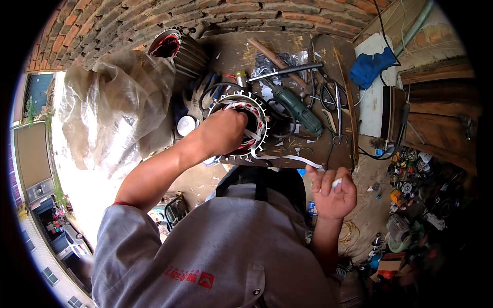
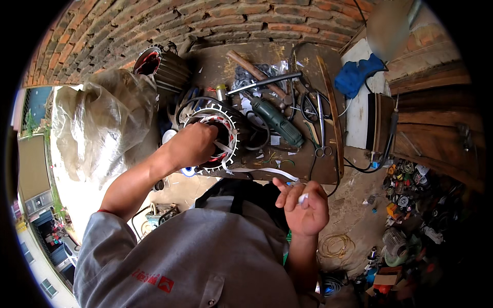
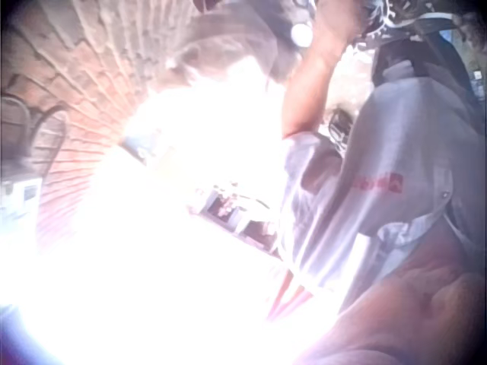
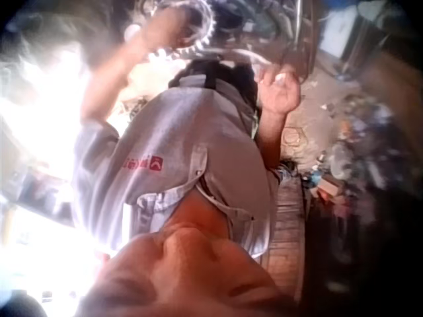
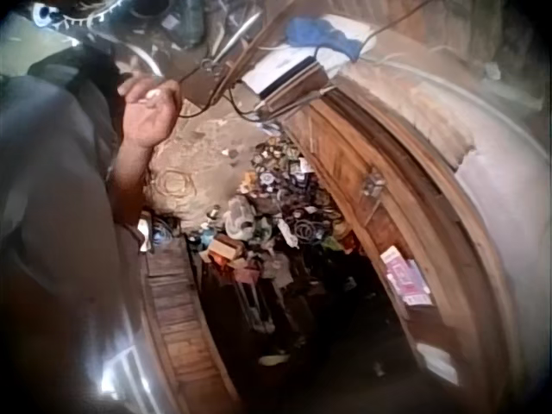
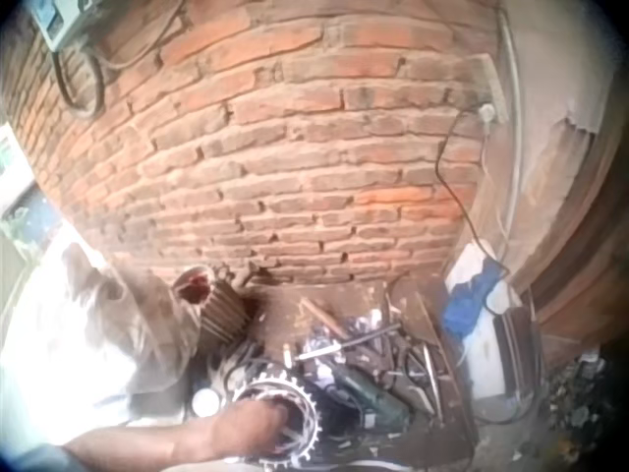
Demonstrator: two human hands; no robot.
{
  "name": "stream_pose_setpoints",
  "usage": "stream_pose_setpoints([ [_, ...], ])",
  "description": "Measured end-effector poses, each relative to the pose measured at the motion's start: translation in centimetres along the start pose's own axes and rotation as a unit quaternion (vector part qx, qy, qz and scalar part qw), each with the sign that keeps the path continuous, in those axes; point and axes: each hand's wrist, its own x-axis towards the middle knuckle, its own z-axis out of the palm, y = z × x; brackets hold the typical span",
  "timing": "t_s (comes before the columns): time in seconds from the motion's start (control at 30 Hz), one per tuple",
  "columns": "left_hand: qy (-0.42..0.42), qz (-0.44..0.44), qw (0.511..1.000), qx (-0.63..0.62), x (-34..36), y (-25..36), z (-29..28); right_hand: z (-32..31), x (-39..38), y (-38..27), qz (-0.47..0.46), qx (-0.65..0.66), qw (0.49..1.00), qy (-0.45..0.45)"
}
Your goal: The person wraps white insulating tape around the copper windings of a motor stator. They repeatedly pull tape from a roll, wrap it around the windings, and trim the excess with scissors. The work is performed at a cluttered workbench in a workshop.
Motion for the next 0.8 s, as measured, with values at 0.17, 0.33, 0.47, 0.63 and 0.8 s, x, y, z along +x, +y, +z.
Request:
stream_pose_setpoints([
  [0.17,-0.004,-0.001,0.993,-0.118,0.2,-1.0,1.3,-1.1,1.9,8.7,0.152,-0.389,0.901,0.119],
  [0.33,-0.079,0.011,0.993,-0.086,1.4,-1.1,1.0,-0.8,1.6,10.9,0.034,-0.622,0.782,0.036],
  [0.47,-0.078,-0.012,0.994,-0.073,2.1,-0.8,1.6,-0.6,1.4,11.7,-0.023,-0.671,0.741,0.031],
  [0.63,-0.058,-0.002,0.994,-0.088,1.9,-0.9,1.4,1.0,1.3,11.7,-0.066,-0.676,0.733,0.036],
  [0.8,-0.045,-0.012,0.998,-0.044,0.7,-0.4,1.9,0.8,1.2,12.9,-0.093,-0.728,0.679,0.012],
])
